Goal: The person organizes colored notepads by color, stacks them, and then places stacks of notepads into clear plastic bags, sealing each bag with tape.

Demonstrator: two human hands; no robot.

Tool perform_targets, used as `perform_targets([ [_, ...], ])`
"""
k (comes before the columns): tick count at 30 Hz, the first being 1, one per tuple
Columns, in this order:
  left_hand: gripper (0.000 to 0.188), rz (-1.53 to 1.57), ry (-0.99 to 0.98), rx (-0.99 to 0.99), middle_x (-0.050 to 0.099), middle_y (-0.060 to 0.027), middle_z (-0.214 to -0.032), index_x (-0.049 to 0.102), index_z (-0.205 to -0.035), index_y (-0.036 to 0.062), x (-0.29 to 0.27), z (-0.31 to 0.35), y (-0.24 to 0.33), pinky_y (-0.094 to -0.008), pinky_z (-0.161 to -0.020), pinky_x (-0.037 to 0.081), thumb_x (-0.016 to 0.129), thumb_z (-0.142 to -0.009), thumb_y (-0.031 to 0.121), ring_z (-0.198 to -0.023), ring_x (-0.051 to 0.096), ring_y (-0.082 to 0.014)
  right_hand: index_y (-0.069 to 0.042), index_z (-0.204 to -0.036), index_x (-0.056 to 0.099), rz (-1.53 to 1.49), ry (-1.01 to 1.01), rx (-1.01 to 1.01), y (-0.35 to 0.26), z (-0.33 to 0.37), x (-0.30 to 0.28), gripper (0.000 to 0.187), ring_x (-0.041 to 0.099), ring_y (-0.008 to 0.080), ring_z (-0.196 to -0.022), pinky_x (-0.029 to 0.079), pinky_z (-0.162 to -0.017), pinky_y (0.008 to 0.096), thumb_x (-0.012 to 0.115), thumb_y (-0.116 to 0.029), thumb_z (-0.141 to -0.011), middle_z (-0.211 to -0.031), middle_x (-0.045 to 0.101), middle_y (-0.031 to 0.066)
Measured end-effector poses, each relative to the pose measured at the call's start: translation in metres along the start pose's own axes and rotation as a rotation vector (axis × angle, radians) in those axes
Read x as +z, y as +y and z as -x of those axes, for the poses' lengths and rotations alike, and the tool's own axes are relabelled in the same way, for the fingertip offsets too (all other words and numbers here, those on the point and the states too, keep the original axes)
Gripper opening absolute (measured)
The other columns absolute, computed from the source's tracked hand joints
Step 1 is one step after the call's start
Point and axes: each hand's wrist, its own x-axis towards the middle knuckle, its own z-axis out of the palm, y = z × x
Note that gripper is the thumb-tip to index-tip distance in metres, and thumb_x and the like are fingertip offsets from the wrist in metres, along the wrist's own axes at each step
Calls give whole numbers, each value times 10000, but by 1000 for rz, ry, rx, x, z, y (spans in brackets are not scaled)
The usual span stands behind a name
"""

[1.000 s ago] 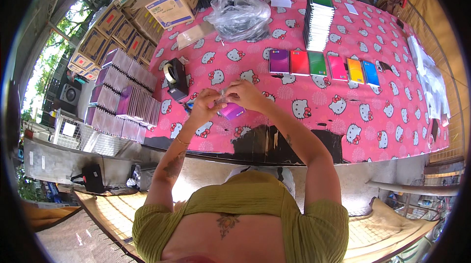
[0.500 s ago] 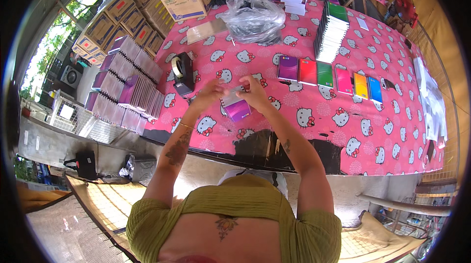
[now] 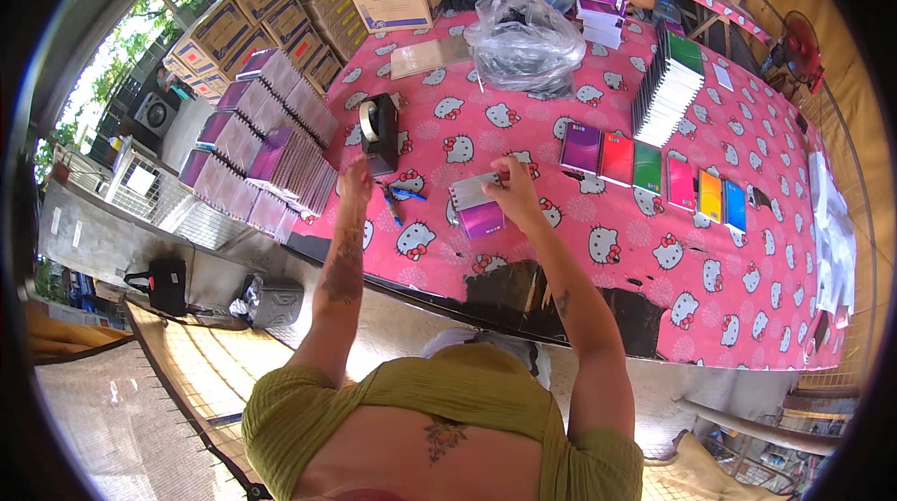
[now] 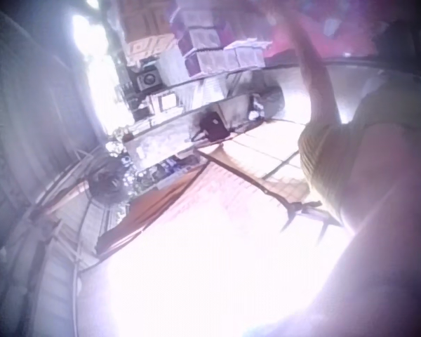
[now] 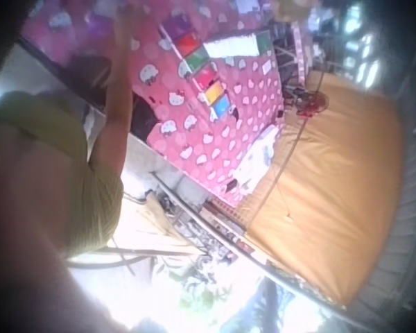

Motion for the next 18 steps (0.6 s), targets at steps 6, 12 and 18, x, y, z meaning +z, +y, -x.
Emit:
perform_targets([
  [6,215,-1635,248,305,706,-182,-788,732,-898,86,83,23,47,-424,-668,558,615,-842,258,-752,696,-358,-55,-1190,537,33,43,11,12,10,-17,449,559,245,-1062,498,-907,358,742,-88,-792,-1173,485,143],
  [12,304,-1167,-1148,586,686,-127,-767,693,-851,63,236,90,125,-380,-704,526,723,-819,364,-733,685,-271,-56,-1205,526,12,49,-3,18,8,-12,466,570,243,-1051,502,-897,366,737,-72,-790,-1171,491,136],
  [18,414,-1045,-1535,-132,675,-30,-764,676,-853,69,242,27,38,-363,-684,492,715,-852,481,-759,652,-188,-47,-1208,521,-130,-15,96,-3,9,-13,462,579,239,-1041,512,-878,360,734,-58,-798,-1181,504,132],
])
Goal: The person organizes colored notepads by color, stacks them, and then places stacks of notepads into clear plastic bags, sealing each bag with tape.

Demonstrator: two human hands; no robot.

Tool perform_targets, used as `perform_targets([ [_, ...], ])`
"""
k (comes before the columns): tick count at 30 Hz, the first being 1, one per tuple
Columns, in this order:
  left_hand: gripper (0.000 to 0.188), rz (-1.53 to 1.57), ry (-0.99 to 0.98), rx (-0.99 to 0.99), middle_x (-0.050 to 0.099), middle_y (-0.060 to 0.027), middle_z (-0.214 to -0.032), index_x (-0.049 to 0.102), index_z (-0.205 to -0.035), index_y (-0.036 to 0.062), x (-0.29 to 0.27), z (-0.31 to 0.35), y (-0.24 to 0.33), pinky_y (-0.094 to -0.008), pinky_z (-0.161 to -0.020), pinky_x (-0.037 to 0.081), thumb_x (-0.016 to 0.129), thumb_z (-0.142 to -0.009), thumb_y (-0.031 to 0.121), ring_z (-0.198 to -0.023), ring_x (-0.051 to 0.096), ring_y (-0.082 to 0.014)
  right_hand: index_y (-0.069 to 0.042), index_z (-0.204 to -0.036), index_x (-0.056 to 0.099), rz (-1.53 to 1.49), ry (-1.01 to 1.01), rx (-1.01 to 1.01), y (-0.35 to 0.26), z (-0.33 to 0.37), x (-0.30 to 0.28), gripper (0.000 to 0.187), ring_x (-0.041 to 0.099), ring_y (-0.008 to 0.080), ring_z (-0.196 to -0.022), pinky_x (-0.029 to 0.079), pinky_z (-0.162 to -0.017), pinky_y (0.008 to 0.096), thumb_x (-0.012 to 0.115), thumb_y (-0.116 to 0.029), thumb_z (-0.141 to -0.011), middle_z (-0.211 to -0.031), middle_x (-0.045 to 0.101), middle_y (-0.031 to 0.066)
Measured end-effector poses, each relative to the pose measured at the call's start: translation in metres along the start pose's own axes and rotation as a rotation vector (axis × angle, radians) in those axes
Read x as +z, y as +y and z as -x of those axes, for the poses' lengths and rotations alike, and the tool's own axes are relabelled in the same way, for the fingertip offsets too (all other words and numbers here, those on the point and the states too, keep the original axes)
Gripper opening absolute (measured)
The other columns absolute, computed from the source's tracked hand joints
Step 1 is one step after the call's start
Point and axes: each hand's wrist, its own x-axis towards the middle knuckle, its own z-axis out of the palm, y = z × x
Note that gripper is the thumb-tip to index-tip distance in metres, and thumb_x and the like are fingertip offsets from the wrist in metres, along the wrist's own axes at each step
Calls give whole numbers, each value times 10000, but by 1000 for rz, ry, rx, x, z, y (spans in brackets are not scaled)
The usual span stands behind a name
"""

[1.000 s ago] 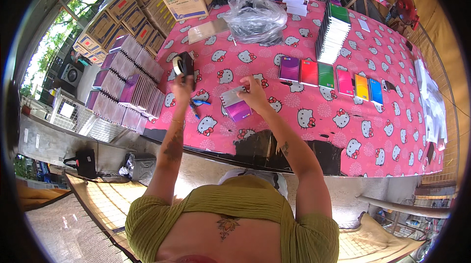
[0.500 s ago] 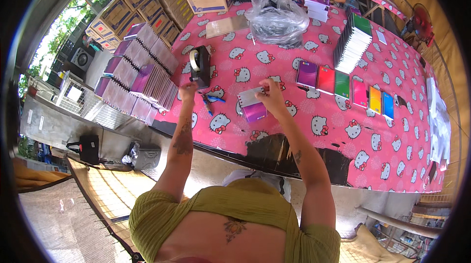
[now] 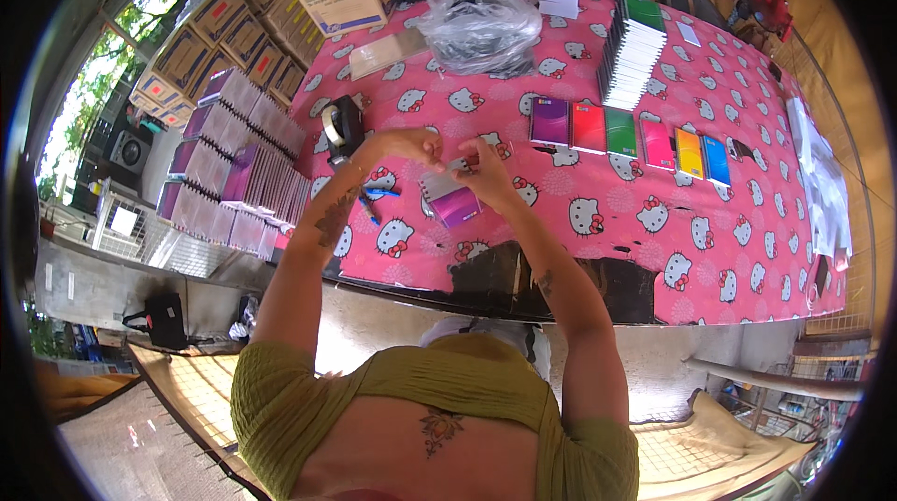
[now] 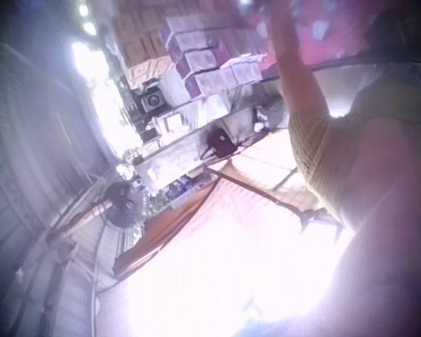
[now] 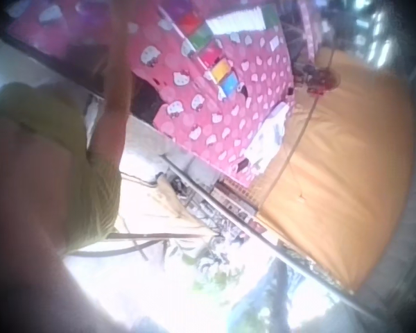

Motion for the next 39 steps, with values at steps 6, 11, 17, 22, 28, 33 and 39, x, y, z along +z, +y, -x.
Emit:
perform_targets([
  [6,394,619,435,-156,686,-49,-915,678,-944,75,58,6,-26,-363,-747,517,680,-901,466,-814,639,-174,-66,-1202,532,-157,303,-126,16,22,12,386,604,182,-903,507,-757,297,704,-95,-858,-1008,577,82],
  [11,460,-526,984,91,663,-144,-949,626,-1028,42,88,20,88,-401,-773,539,780,-769,391,-849,656,-267,-47,-1235,531,-703,98,337,100,95,26,372,596,157,-884,478,-749,295,646,-258,-952,-1013,613,68],
  [17,557,-337,978,-173,598,-153,-1019,575,-1028,7,113,45,110,-376,-819,525,861,-685,341,-924,633,-259,-2,-1327,464,-1354,-202,616,44,106,63,570,607,246,-1133,484,-1004,420,679,-348,-928,-1205,604,113],
  [22,725,577,902,58,533,-124,-1251,456,-1234,23,204,62,11,-406,-960,479,883,-723,311,-1099,590,-256,-23,-1353,451,-706,-82,152,28,79,-1,669,562,251,-1210,414,-1077,427,792,-283,-839,-1259,600,108],
  [28,639,164,1144,234,598,-144,-1181,475,-1327,-12,184,46,50,-368,-912,486,793,-820,211,-1071,609,-255,-26,-1369,472,105,-230,-165,24,69,-19,640,588,173,-1146,473,-956,332,783,-165,-827,-1243,622,92],
  [33,273,518,1294,187,686,-113,-887,641,-1131,-40,157,49,74,-329,-830,495,622,-928,142,-928,647,-190,-31,-1208,611,-86,-5,-61,-7,56,-23,364,596,209,-1117,468,-941,366,698,-191,-893,-1151,662,88],
  [39,273,-159,1721,-433,669,-66,-858,714,-1055,16,59,123,-114,-307,-665,459,683,-884,227,-709,569,-135,-94,-1105,670,782,84,-602,-104,88,14,314,628,289,-999,460,-929,415,728,-243,-835,-1031,674,106],
])
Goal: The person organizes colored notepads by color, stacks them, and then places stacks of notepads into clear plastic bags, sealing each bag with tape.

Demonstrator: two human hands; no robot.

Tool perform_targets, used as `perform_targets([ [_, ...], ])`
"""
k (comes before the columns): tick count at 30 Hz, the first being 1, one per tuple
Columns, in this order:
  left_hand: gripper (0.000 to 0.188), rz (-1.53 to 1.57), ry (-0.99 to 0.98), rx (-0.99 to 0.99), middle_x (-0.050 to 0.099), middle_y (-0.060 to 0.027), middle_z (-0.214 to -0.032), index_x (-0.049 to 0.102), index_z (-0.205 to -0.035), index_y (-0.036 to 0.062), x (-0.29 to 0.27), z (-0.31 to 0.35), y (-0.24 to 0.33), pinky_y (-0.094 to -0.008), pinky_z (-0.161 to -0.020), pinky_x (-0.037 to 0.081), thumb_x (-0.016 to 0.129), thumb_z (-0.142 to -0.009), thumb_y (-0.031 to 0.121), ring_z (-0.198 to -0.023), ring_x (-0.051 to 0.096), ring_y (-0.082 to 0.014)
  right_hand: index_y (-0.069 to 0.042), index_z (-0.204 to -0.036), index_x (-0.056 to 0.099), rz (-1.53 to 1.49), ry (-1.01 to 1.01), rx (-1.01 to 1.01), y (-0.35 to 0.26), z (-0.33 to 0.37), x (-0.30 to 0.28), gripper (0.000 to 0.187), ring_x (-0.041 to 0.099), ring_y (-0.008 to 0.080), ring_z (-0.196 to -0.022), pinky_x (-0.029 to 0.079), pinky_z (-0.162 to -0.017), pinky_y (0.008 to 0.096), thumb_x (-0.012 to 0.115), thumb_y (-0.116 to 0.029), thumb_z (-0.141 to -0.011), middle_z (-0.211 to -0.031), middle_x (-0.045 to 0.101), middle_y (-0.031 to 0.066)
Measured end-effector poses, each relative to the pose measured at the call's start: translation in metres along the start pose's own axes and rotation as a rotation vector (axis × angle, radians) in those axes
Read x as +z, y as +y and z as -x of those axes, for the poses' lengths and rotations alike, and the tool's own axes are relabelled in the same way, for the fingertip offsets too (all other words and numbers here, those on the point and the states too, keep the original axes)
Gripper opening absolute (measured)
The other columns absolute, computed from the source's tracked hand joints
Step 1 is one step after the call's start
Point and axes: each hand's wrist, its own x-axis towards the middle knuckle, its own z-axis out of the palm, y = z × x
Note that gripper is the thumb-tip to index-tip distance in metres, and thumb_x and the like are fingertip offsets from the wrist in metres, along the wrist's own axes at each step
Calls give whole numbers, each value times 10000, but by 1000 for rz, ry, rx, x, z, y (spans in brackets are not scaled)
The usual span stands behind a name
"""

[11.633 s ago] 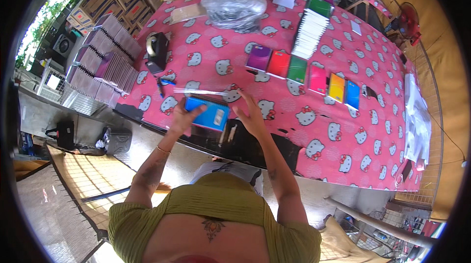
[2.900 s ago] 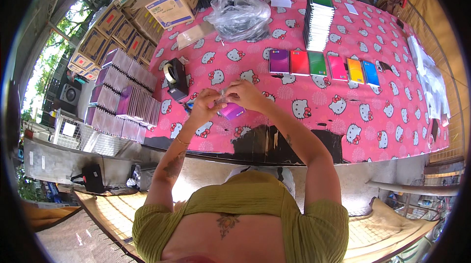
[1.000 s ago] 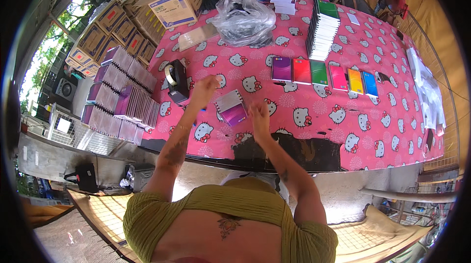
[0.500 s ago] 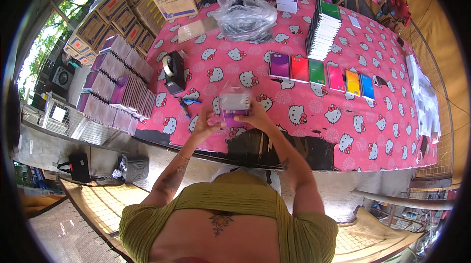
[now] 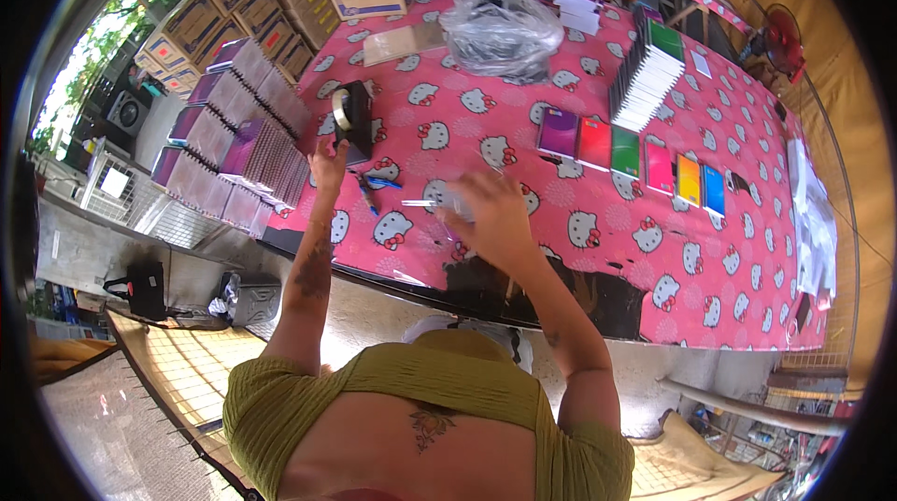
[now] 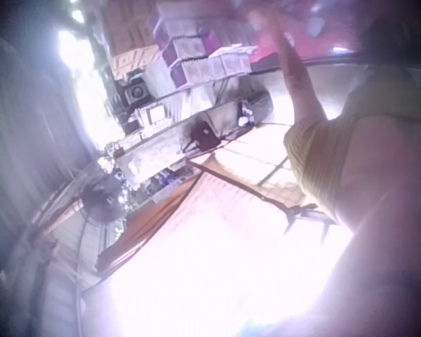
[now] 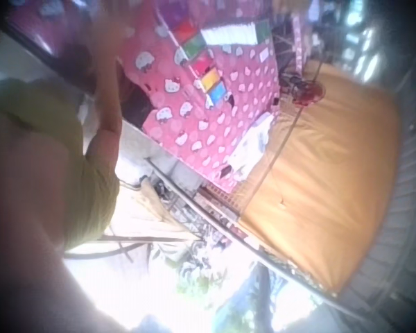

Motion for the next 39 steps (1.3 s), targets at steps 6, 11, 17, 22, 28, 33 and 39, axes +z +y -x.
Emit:
perform_targets([
  [6,238,725,-243,-472,653,-40,-801,715,-999,2,36,-26,-25,-281,-604,422,709,-829,169,-648,533,-123,-111,-1022,695,236,-162,23,7,6,30,326,652,256,-937,434,-908,422,776,-273,-752,-960,682,62],
  [11,140,645,-87,-470,686,-60,-780,713,-943,67,16,-6,-64,-344,-548,490,641,-845,136,-609,610,-161,-113,-981,703,213,-130,-48,-11,0,40,300,671,248,-863,436,-885,416,784,-271,-739,-892,696,52],
  [17,212,-526,-455,-3,734,-154,-943,691,-987,59,-23,-5,59,-452,-767,567,561,-919,211,-867,721,-311,-117,-1003,704,268,-141,49,3,7,32,307,675,256,-832,434,-876,404,772,-284,-755,-861,715,51],
  [22,216,783,-1077,271,670,-24,-954,652,-1085,45,-54,44,141,-296,-803,507,650,-881,-25,-904,610,-110,-110,-1020,690,298,-233,50,-6,0,31,341,672,245,-829,416,-838,403,762,-317,-759,-848,709,60],
  [28,217,677,-1133,545,615,-34,-1030,700,-1086,83,-45,46,173,-353,-883,443,725,-871,98,-1043,528,-177,-108,-1061,680,297,-131,-86,-3,-1,30,428,640,238,-948,410,-844,416,778,-380,-745,-952,697,57],
  [33,157,660,-1107,506,542,-69,-1268,767,-984,127,-45,42,167,-369,-1017,396,764,-829,103,-1225,481,-217,-151,-1088,680,65,57,262,24,24,-17,505,542,270,-1147,401,-891,487,843,-376,-665,-1232,560,65],
  [39,128,514,-877,876,410,-94,-1489,773,-946,150,-10,70,201,-418,-1120,297,762,-825,110,-1389,331,-303,-149,-1193,670,-38,-199,-17,68,62,30,604,440,331,-1303,365,-1052,510,879,-252,-635,-1380,457,114],
])
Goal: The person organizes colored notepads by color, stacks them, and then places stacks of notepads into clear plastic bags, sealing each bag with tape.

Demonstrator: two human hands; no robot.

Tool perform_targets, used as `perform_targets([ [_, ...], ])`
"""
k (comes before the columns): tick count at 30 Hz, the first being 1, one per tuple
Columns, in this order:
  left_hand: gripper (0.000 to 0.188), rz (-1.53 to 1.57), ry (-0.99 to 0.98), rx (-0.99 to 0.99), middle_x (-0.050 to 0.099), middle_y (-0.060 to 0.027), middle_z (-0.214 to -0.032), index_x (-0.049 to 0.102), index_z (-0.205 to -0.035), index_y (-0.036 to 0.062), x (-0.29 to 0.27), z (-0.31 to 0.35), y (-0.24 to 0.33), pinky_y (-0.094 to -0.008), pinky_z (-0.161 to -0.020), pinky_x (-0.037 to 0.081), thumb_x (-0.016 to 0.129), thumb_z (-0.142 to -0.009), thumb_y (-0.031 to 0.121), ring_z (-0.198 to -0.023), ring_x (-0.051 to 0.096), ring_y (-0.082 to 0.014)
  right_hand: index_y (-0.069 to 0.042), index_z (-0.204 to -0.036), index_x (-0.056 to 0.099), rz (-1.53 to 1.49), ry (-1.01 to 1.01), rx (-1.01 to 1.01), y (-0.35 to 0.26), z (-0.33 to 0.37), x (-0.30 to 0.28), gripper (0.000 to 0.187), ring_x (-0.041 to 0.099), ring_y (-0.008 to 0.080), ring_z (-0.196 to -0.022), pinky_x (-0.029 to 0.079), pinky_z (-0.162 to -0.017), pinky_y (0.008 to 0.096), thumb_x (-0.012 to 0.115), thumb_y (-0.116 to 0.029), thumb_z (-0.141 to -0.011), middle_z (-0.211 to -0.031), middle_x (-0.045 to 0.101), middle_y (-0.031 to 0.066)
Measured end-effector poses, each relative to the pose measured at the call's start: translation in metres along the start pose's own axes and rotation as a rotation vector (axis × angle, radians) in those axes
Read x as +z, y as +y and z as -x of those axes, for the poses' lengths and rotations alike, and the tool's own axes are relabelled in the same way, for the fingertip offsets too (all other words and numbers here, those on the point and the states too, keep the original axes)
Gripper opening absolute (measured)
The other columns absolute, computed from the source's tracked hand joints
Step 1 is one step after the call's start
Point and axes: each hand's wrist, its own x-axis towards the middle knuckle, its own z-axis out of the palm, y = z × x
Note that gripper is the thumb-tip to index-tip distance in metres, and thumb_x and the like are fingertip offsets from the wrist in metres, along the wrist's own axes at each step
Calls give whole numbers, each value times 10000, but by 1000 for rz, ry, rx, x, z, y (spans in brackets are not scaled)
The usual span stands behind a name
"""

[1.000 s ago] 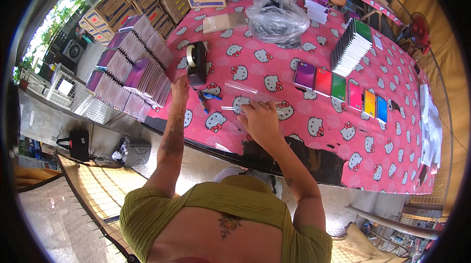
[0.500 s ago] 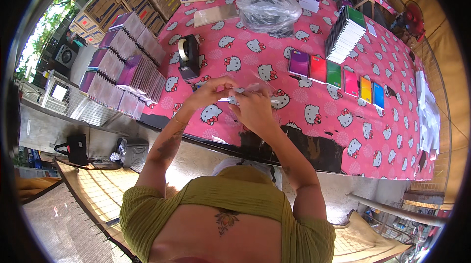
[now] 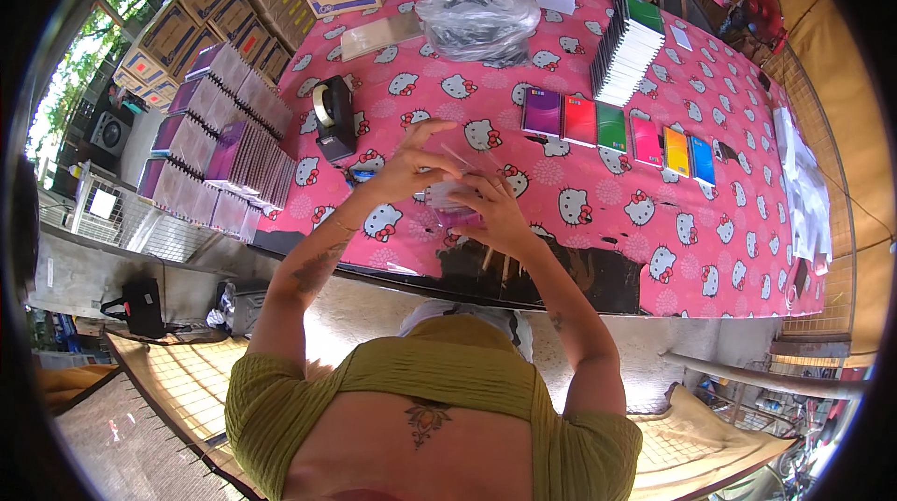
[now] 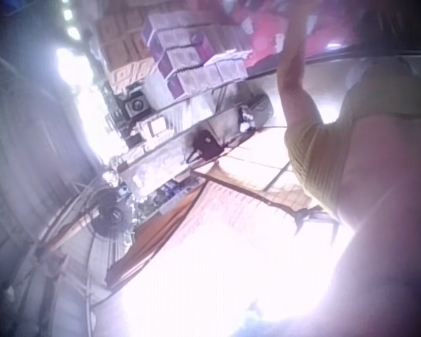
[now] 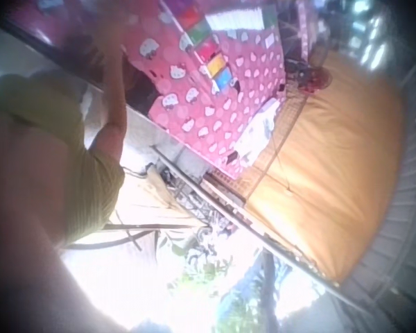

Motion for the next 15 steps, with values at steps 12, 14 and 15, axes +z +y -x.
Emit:
perform_targets([
  [12,672,696,240,-584,409,-219,-1461,512,-1382,46,43,25,-41,-437,-1088,391,791,-824,295,-1398,368,-332,-50,-1198,664,-847,314,375,25,-23,30,401,398,288,-1350,370,-1088,399,764,-214,-846,-1474,345,145],
  [14,661,759,36,-705,514,-203,-1378,528,-1370,26,33,36,-49,-424,-1073,412,775,-840,332,-1343,453,-303,-32,-1223,632,-912,158,536,32,-36,29,416,430,253,-1309,386,-1071,381,747,-210,-865,-1448,369,143],
  [15,654,720,-103,-746,571,-190,-1331,532,-1371,23,30,37,-49,-413,-1060,428,763,-851,346,-1306,505,-280,-27,-1245,610,-918,-25,548,39,-44,23,437,446,239,-1286,393,-1063,379,742,-210,-870,-1435,379,144],
])
